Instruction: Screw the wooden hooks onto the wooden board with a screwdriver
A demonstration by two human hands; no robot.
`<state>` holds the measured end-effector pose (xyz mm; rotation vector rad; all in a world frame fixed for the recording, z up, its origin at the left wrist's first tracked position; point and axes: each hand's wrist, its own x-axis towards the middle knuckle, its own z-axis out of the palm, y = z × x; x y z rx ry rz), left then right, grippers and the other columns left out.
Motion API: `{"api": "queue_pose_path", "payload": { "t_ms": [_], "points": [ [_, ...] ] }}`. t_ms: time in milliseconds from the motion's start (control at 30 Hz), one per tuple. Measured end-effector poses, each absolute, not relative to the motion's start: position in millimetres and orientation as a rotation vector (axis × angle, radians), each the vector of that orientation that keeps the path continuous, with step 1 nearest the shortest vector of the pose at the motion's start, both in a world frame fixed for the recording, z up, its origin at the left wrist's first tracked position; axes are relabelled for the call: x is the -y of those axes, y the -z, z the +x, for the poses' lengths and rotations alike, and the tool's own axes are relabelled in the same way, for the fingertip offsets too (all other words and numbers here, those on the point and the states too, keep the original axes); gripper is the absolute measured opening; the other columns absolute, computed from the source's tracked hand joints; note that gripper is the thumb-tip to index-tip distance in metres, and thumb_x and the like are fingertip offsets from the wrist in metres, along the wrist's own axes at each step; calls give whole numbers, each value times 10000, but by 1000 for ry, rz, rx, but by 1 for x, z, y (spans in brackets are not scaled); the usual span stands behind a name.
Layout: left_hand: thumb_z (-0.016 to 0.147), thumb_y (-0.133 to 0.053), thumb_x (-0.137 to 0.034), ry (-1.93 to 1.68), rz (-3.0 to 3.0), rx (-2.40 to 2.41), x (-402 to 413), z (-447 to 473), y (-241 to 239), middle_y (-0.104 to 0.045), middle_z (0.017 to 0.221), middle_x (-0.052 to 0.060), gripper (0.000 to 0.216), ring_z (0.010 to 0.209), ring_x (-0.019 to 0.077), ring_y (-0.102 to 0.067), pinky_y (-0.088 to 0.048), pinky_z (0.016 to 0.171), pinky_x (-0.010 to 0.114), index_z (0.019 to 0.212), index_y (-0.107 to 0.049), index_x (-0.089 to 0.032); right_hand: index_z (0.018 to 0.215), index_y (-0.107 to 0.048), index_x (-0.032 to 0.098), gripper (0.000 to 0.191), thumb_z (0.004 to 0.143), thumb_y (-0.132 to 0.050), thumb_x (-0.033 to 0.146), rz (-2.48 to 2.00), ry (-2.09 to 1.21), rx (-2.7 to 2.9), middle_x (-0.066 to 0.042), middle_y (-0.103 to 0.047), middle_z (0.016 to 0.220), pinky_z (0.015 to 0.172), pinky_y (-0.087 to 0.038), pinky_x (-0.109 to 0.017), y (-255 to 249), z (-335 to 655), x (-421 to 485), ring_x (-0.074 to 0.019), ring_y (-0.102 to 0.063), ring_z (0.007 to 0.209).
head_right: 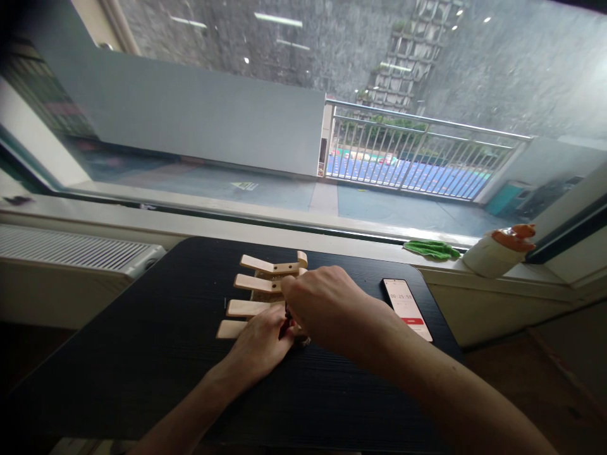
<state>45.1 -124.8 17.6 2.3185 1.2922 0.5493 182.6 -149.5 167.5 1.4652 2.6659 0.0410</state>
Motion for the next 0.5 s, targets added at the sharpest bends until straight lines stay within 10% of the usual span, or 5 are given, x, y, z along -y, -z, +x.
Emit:
{"api": "queue_pose_path", "payload": {
  "t_ms": [500],
  "points": [
    [771,-477,-169,-559,2308,-1305,126,45,-20,-617,865,27,92,852,179,-565,-391,731,266,833,-539,-196,833,-533,207,116,846,-444,282,1485,-65,-2774,12,-642,735,480,-216,-254,-162,184,147,-140,-568,596]
  ]
}}
